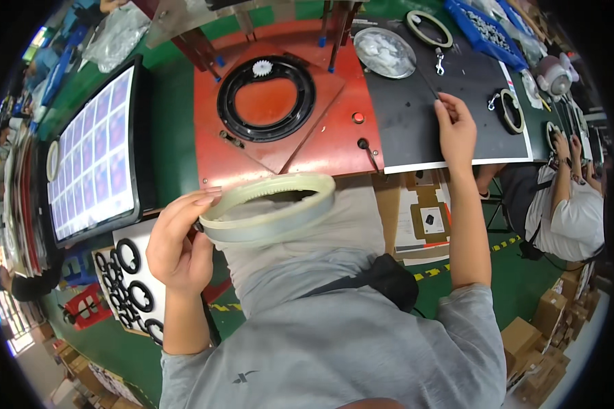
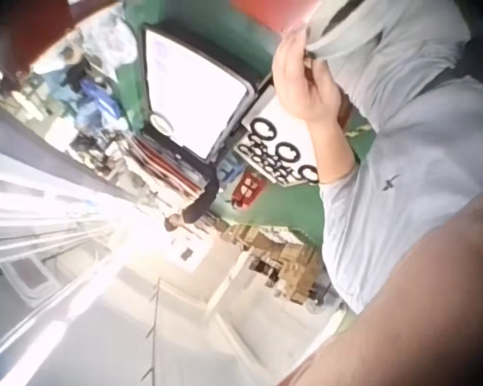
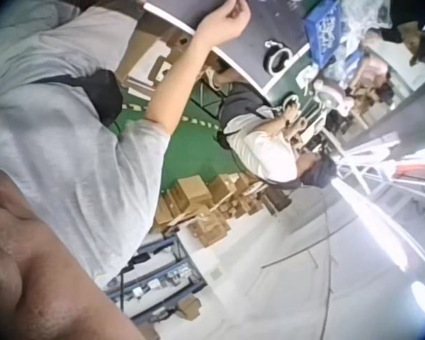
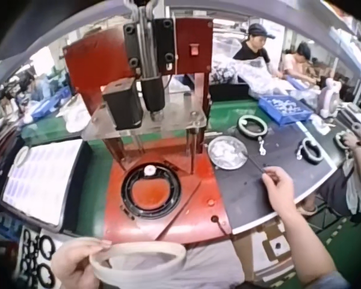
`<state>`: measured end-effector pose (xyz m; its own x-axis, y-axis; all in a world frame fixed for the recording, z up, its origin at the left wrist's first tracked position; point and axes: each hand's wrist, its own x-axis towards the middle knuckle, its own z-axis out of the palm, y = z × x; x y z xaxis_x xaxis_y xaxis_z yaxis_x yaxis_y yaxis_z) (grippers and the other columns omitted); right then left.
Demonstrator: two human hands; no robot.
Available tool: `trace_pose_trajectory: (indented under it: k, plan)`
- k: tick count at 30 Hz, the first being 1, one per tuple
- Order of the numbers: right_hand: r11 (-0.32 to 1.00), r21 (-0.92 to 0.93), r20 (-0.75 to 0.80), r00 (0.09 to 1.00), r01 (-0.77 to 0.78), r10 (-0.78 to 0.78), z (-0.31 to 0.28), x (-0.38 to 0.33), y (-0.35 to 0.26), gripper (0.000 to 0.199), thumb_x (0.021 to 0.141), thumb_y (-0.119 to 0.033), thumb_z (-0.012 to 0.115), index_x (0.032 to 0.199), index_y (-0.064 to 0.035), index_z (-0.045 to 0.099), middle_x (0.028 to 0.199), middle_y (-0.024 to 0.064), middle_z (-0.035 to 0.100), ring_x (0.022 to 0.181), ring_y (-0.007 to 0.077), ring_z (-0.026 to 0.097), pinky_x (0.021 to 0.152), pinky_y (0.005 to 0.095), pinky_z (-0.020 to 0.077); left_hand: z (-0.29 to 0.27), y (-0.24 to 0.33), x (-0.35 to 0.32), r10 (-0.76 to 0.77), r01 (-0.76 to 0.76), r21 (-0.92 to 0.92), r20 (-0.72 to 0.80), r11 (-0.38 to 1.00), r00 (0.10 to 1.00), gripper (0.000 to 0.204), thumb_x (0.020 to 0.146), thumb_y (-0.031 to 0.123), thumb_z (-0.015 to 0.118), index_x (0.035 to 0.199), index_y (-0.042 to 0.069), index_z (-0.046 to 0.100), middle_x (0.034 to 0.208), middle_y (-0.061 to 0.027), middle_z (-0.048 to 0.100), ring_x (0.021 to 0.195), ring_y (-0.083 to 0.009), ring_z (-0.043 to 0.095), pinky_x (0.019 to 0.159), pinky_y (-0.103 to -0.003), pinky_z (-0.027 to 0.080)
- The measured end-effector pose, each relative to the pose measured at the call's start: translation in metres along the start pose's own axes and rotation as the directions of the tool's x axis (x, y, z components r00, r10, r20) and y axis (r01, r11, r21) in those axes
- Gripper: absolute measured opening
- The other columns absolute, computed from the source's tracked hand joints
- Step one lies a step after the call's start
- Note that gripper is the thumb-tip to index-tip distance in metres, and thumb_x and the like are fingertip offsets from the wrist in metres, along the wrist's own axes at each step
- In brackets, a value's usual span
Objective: Apply lubricant to a ring gear using a brush and place it into an assembly fixture on a workbench.
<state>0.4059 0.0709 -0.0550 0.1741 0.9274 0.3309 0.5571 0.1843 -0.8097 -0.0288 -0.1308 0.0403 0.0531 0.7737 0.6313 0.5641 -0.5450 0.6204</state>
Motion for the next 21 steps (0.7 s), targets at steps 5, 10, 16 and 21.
trace_pose_trajectory:
  k: [5, 10, 16, 21]
  plan:
    - [0.927, -0.325, 0.013, 0.98, 0.19, -0.196, 0.008, -0.002, -0.015, 0.022, 0.093, -0.012, 0.076, 0.113, -0.0042, 0.074, 0.11, 0.013, 0.069, 0.102, 0.03, 0.065, 0.093, 0.0408, 0.0515, -0.006, -0.003, -0.016, -0.172, 0.169, -0.042, -0.067, 0.985, 0.983, 0.03, 0.091, -0.009, 0.068, 0.121, -0.01, 0.068, 0.118, -0.0225, 0.071, 0.11, -0.0297, 0.069, 0.094, -0.037, 0.056]
    - [0.95, -0.223, -0.08, 0.967, 0.219, -0.241, 0.012, -0.017, -0.088, 0.013, 0.098, -0.012, 0.072, 0.107, -0.0041, 0.074, 0.102, 0.0078, 0.07, 0.092, 0.0235, 0.067, 0.083, 0.0348, 0.0504, -0.01, -0.009, -0.018, -0.363, 0.351, -0.124, -0.094, 0.928, 0.927, 0.031, 0.093, -0.008, 0.069, 0.124, -0.01, 0.067, 0.115, -0.0137, 0.061, 0.096, -0.0167, 0.059, 0.079, -0.027, 0.049]
    - [0.705, 0.155, 0.105, 0.698, 0.692, -0.708, 0.056, -0.067, -0.205, 0.02, 0.08, -0.005, 0.082, 0.098, -0.0049, 0.074, 0.095, 0.0096, 0.07, 0.084, 0.0282, 0.065, 0.076, 0.0378, 0.0513, 0.027, -0.008, 0.018, -0.612, 0.504, -0.528, -0.036, 0.683, 0.79, 0.031, 0.101, -0.001, 0.069, 0.13, -0.009, 0.064, 0.112, -0.0111, 0.074, 0.103, -0.0137, 0.07, 0.09, -0.026, 0.056]
    - [0.672, 0.129, 0.348, 0.601, 0.729, -0.719, 0.094, -0.078, -0.24, 0.034, 0.076, -0.02, 0.087, 0.101, -0.0071, 0.068, 0.101, 0.0079, 0.06, 0.103, 0.0316, 0.055, 0.089, 0.0462, 0.0437, 0.058, -0.017, 0.047, -0.648, 0.471, -0.609, -0.093, 0.637, 0.756, 0.026, 0.099, 0.007, 0.074, 0.117, -0.003, 0.058, 0.091, -0.0056, 0.068, 0.08, -0.0084, 0.065, 0.068, -0.021, 0.052]
